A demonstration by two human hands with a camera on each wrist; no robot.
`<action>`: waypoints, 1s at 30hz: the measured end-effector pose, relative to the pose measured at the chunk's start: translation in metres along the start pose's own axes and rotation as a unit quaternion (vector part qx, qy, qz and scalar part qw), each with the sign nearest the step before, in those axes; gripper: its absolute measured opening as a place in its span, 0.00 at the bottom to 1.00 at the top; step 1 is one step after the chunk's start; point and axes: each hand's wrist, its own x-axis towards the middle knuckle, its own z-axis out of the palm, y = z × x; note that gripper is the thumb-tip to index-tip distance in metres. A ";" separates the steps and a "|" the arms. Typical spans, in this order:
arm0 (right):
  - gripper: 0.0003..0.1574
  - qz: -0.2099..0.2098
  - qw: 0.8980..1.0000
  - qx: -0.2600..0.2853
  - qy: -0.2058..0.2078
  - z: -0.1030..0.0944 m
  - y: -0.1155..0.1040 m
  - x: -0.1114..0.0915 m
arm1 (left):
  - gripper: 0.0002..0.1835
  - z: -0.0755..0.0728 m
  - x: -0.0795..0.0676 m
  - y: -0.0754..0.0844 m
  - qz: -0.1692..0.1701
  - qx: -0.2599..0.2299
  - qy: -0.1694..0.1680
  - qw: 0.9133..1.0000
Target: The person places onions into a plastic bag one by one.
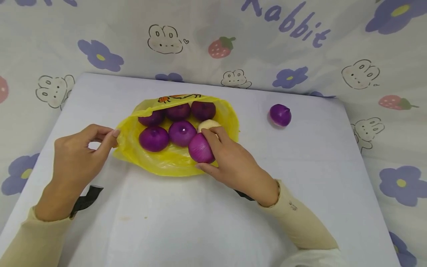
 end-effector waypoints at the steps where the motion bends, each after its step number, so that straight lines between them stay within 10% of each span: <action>1: 0.53 -0.005 1.000 -0.004 -0.006 0.003 -0.001 0.001 | 0.07 0.000 0.000 0.000 -0.001 -0.001 0.000 1.000; 30: 0.47 -0.114 0.989 -0.085 -0.041 0.081 -0.019 0.047 | 0.08 0.001 -0.002 0.000 0.011 0.007 -0.017 1.000</action>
